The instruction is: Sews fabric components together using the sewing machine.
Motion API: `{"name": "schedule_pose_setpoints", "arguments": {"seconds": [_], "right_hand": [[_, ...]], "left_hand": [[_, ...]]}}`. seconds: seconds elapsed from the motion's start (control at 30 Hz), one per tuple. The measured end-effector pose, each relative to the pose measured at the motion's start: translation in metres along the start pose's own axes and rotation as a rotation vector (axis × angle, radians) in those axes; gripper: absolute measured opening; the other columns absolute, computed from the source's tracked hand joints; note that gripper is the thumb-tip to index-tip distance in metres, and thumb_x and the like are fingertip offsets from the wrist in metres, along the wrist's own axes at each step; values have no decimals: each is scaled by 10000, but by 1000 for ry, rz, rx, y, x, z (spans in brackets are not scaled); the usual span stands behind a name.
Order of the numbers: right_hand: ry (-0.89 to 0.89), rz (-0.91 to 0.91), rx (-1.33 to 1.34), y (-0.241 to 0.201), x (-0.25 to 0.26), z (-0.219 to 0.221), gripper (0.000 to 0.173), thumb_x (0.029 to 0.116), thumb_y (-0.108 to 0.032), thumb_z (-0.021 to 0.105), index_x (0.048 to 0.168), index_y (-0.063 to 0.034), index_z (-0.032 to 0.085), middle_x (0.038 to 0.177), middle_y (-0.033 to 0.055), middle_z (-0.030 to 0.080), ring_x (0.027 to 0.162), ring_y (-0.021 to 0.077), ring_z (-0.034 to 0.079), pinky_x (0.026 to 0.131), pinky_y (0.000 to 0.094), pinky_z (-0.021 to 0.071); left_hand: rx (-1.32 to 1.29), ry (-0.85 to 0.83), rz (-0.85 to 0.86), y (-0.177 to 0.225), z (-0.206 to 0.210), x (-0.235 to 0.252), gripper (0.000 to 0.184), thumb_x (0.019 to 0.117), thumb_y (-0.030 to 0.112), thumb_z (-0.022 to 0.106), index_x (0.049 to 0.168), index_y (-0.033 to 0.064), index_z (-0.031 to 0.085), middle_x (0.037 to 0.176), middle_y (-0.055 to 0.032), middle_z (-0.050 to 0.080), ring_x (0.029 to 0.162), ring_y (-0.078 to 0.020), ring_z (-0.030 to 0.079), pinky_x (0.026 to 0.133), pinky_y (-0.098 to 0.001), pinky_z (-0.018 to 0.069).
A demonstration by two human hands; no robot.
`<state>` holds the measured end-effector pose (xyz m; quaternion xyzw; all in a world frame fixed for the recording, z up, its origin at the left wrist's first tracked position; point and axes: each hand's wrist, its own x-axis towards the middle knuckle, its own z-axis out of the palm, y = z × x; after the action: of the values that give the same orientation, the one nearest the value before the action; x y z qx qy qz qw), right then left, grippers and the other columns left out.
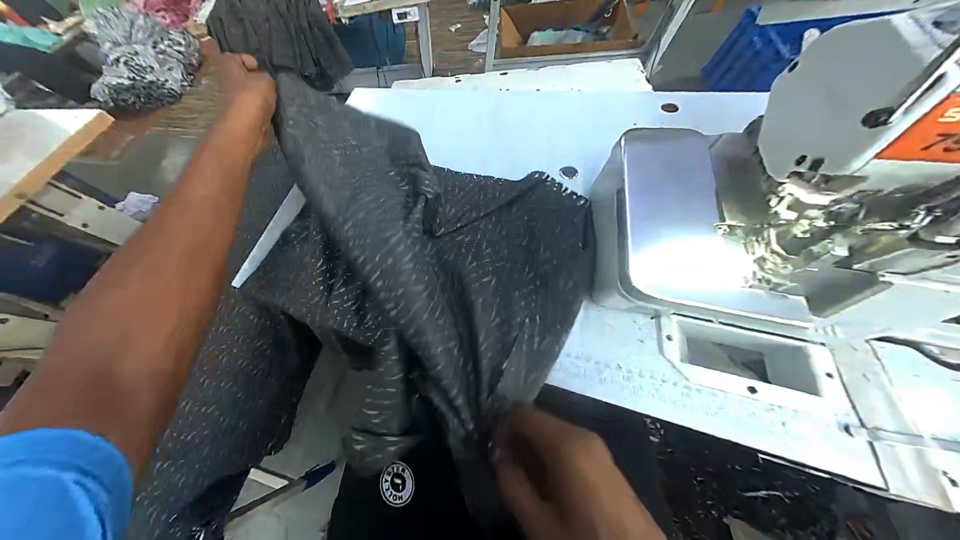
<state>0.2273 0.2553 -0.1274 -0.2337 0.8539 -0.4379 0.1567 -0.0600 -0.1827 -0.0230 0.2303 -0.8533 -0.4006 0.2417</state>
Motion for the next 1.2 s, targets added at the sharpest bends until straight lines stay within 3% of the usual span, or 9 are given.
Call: {"name": "schedule_pose_setpoints", "arguments": {"seconds": [0.07,0.17,0.23,0.4,0.57,0.7,0.77,0.87,1.2], "right_hand": [[-222,-56,12,-4,0,2,187,963,-264,663,974,-90,731,772,61,710,696,215,702,635,476,575],[126,-156,-249,-6,36,-5,208,994,-304,585,941,-166,731,705,-12,668,596,159,660,500,420,553],[320,-124,-475,-5,85,-24,184,1006,-206,584,1001,-80,718,781,98,679,651,286,682,536,502,560],[255,141,-588,-3,224,-70,292,1039,-149,530,1201,74,627,1143,317,644,1067,499,654,850,654,536],[213,160,-565,24,314,-68,333,966,-180,667,1219,36,656,1238,300,627,1169,507,600,892,682,513],[-16,234,-499,6,287,-63,200,925,-167,660,982,22,698,985,272,689,957,466,680,775,690,526],[-103,151,-262,9,253,-63,223,979,-209,624,895,-20,708,782,168,651,715,319,633,629,538,508],[-93,125,633,10,187,-57,122,1040,-161,554,1014,-85,646,714,-32,575,547,23,497,509,171,450],[78,-95,1111,4,113,-39,91,995,-106,620,998,-83,708,826,30,678,696,75,631,663,230,562]], "left_hand": [[167,-201,136,-20,1,-46,729,941,86,607,1576,-7,261,1568,-284,361,1417,-378,442,1132,-556,421],[412,-485,376,-49,40,-111,547,1007,310,610,1479,51,508,1497,-254,490,1406,-438,453,1115,-707,360],[486,-551,396,-59,62,-138,461,1035,373,563,1426,131,603,1484,-189,531,1402,-441,448,1049,-759,350],[337,-364,303,-68,81,-149,362,995,279,579,1326,171,677,1473,-107,567,1414,-377,440,1081,-713,288],[-32,28,399,-76,71,-157,321,934,30,563,1230,23,688,1264,-144,679,1205,-252,633,1056,-445,503],[-172,17,603,-35,45,-210,276,993,111,562,1222,-24,636,1001,-102,689,840,-145,654,754,-326,567],[-218,-199,566,-14,46,-239,327,996,140,591,1281,-21,606,1010,-99,696,747,-127,644,650,-307,566],[-329,-487,408,-6,64,-255,420,1003,181,624,1370,0,529,1245,-128,671,966,-165,713,800,-341,626],[-710,-676,502,2,58,-295,438,875,70,795,1245,-82,615,1108,-140,702,966,-177,713,868,-332,626]]}}
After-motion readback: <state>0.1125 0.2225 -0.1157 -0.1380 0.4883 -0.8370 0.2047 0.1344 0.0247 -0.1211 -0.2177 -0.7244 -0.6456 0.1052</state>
